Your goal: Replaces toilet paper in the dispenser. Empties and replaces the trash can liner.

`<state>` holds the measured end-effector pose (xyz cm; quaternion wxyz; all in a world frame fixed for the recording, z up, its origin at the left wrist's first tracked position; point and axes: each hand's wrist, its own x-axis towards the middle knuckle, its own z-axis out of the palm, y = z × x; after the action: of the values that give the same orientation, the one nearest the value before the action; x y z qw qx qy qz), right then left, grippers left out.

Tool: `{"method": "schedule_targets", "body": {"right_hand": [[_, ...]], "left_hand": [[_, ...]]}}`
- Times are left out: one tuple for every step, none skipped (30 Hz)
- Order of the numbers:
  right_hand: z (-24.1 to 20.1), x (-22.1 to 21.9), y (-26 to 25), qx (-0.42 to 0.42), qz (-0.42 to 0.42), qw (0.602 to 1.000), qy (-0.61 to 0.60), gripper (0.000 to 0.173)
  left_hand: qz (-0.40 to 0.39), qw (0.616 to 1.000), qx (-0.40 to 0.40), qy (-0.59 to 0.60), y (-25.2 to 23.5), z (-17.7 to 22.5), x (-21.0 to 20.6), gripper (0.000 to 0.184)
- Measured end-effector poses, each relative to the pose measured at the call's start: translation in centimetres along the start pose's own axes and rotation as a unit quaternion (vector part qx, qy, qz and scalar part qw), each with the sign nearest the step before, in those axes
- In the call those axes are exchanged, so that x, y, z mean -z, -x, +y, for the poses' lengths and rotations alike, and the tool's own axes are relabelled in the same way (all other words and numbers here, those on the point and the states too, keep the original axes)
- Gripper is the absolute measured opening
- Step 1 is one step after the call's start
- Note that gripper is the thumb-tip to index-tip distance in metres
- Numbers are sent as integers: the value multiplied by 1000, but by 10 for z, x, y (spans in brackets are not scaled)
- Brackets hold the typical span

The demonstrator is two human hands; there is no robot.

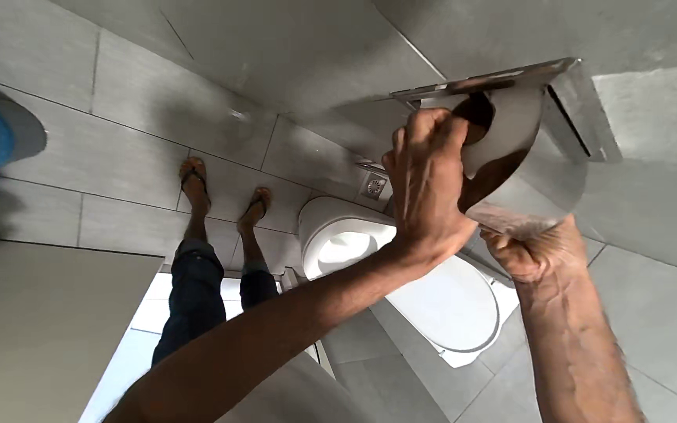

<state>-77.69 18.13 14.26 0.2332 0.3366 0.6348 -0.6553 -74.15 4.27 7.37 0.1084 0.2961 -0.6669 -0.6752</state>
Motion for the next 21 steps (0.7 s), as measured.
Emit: {"method": "schedule_targets", "body": {"right_hand": [[0,0,1,7,7,1000,5,34],[1,1,2,21,11,999,24,33],[3,1,2,42,3,998,47,27],[5,1,1,62,-7,995,72,21],[7,4,0,81,-14,992,96,18],[10,6,-3,102,-12,988,116,21],[14,10,-6,125,-10,983,138,24],[17,14,-7,145,-14,977,153,22],[20,17,-9,163,-20,972,168,18],[20,19,-10,175,-28,968,177,14],[20,20,-11,180,-37,966,181,12],[19,21,-11,183,-43,965,182,12],[18,21,-12,184,-51,965,179,13],[17,21,-13,187,-62,966,169,14],[16,20,-14,190,-72,967,152,14],[15,19,-15,189,-83,969,133,12],[15,20,-16,183,-97,971,116,13],[16,21,-17,171,-108,974,100,18],[18,21,-18,160,-110,977,88,20],[20,21,-19,151,-109,980,75,20],[22,20,-20,147,-109,981,64,20]], "left_hand": [[7,1000,2,10,1,1,-1,28],[10,1000,1,19,2,2,-3,28],[7,1000,-8,23,4,1,-2,28],[-5,1000,-20,23,7,0,0,29],[-22,999,-26,21,9,-1,4,29],[-16,999,-30,28,9,-4,5,29],[-14,999,-33,34,6,-8,6,27],[-23,998,-35,39,4,-11,8,27],[-36,997,-40,49,0,-13,10,27],[-45,996,-46,60,-2,-15,10,27],[-53,995,-50,69,-4,-17,10,27],[-57,994,-56,72,-6,-19,10,27],[-57,994,-64,68,-6,-20,10,27],[-56,994,-71,62,-5,-21,10,28],[-53,994,-74,62,-4,-22,11,29],[-45,994,-75,69,-3,-24,11,31],[-37,994,-70,80,-1,-26,12,38],[-37,993,-53,96,2,-29,12,47],[-37,992,-31,117,4,-32,12,57],[-41,989,-11,141,5,-35,11,65],[-50,985,4,165,5,-37,10,71]]}}
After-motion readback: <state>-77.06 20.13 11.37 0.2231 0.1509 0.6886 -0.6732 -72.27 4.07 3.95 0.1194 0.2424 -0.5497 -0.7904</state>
